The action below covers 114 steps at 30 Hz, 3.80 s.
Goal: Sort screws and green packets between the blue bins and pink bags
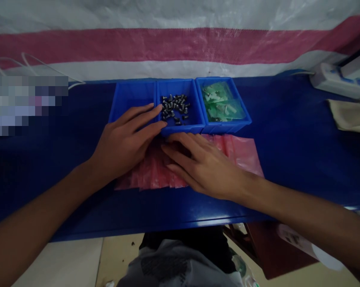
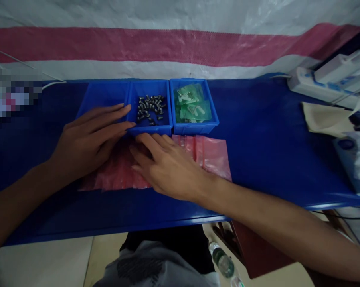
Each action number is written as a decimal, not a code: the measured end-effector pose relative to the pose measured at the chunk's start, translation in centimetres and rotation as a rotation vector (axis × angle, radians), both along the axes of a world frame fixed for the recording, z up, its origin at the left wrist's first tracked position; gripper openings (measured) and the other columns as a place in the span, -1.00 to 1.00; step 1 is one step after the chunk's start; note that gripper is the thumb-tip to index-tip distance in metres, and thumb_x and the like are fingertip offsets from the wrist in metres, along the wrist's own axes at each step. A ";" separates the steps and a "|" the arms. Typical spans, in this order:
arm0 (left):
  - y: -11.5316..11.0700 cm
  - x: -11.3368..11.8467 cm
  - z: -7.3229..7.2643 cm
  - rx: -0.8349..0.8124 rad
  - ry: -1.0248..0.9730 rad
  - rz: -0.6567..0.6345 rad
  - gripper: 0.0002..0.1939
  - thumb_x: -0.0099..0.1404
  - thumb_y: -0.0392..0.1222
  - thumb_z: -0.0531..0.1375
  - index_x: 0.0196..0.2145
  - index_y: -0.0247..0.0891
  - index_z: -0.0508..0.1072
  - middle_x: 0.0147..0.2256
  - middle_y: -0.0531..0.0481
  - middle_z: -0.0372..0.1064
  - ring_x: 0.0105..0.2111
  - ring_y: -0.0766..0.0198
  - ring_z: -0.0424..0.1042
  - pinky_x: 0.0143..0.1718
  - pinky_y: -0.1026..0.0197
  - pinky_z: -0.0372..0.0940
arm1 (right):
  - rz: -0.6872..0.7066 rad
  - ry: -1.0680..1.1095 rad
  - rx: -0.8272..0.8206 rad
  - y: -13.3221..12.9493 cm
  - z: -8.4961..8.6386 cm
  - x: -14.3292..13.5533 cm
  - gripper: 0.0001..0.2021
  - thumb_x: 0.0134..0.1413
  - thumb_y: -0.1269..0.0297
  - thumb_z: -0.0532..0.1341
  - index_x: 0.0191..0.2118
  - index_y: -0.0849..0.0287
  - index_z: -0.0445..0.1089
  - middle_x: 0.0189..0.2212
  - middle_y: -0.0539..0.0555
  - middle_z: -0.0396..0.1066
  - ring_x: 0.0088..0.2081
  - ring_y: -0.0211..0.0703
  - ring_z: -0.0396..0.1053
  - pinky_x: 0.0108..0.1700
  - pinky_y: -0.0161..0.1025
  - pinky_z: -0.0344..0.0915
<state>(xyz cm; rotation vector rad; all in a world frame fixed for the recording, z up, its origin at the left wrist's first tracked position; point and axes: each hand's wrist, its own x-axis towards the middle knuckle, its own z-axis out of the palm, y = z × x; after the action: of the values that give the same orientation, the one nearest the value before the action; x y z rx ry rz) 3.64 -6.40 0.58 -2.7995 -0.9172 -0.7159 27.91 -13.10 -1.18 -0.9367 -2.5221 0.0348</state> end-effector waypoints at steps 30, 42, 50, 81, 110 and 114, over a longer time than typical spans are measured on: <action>0.6 -0.4 0.3 0.072 -0.003 -0.077 -0.61 0.63 -0.27 0.09 0.33 -0.19 0.40 0.31 -0.14 0.45 0.33 0.03 0.45 0.28 -0.05 0.51 | 0.106 -0.227 0.079 2.6 1.8 -2.4 -0.77 0.48 0.52 0.12 -0.08 0.26 0.54 -0.06 0.20 0.52 -0.03 -0.03 0.48 0.09 -0.09 0.46; 0.9 -0.5 0.1 0.064 0.036 -0.090 -0.61 0.64 -0.26 0.02 0.30 -0.27 0.43 0.34 -0.15 0.41 0.34 -0.02 0.44 0.30 -0.11 0.48 | -0.068 -0.414 0.037 1.3 3.5 -5.0 -0.61 0.46 0.62 -0.03 -0.07 0.35 0.58 -0.15 0.36 0.55 -0.13 0.10 0.49 -0.13 -0.06 0.34; 0.9 -0.8 0.2 0.014 0.005 -0.112 -0.55 0.57 -0.32 0.02 0.33 -0.28 0.39 0.34 -0.16 0.42 0.37 0.03 0.40 0.33 -0.09 0.45 | 0.024 -0.398 0.032 2.2 3.6 -4.7 -0.60 0.45 0.61 -0.04 -0.13 0.34 0.57 -0.05 0.35 0.56 -0.03 0.11 0.53 -0.02 -0.04 0.41; -0.8 0.1 0.9 0.200 -0.119 -0.160 -0.62 0.53 -0.33 0.25 0.26 -0.22 0.48 0.26 -0.25 0.50 0.34 -0.05 0.45 0.28 -0.17 0.52 | -0.339 0.659 -0.425 -0.6 6.1 5.5 -0.69 0.41 -0.02 0.28 -0.16 0.12 0.58 -0.39 0.04 0.60 -0.47 -0.18 0.49 -0.44 -0.23 0.28; -2.7 1.8 1.9 -0.829 -0.755 -0.348 -0.25 0.41 0.27 0.38 0.43 0.15 0.26 0.23 -0.11 0.49 0.01 0.01 0.66 -0.21 0.08 0.68 | 0.115 0.662 -0.131 1.2 7.9 1.9 -0.74 0.37 0.40 0.27 0.06 -0.05 0.55 0.05 0.01 0.59 -0.03 -0.14 0.55 0.01 -0.16 0.54; -2.1 1.1 2.2 -0.444 -0.716 -0.124 -0.43 0.51 0.02 0.34 0.39 0.17 0.34 0.24 -0.04 0.48 0.12 0.05 0.59 -0.03 0.06 0.64 | -0.005 0.665 0.000 2.0 6.3 2.0 -0.76 0.32 0.41 0.30 0.02 -0.02 0.57 -0.07 0.03 0.63 -0.25 -0.18 0.52 -0.19 -0.19 0.54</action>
<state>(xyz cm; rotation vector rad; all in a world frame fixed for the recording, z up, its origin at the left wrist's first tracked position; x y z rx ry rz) 4.72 -8.46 2.78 -3.0119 -1.1065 -1.8084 29.89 -11.05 5.13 -0.7673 -1.9021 0.2944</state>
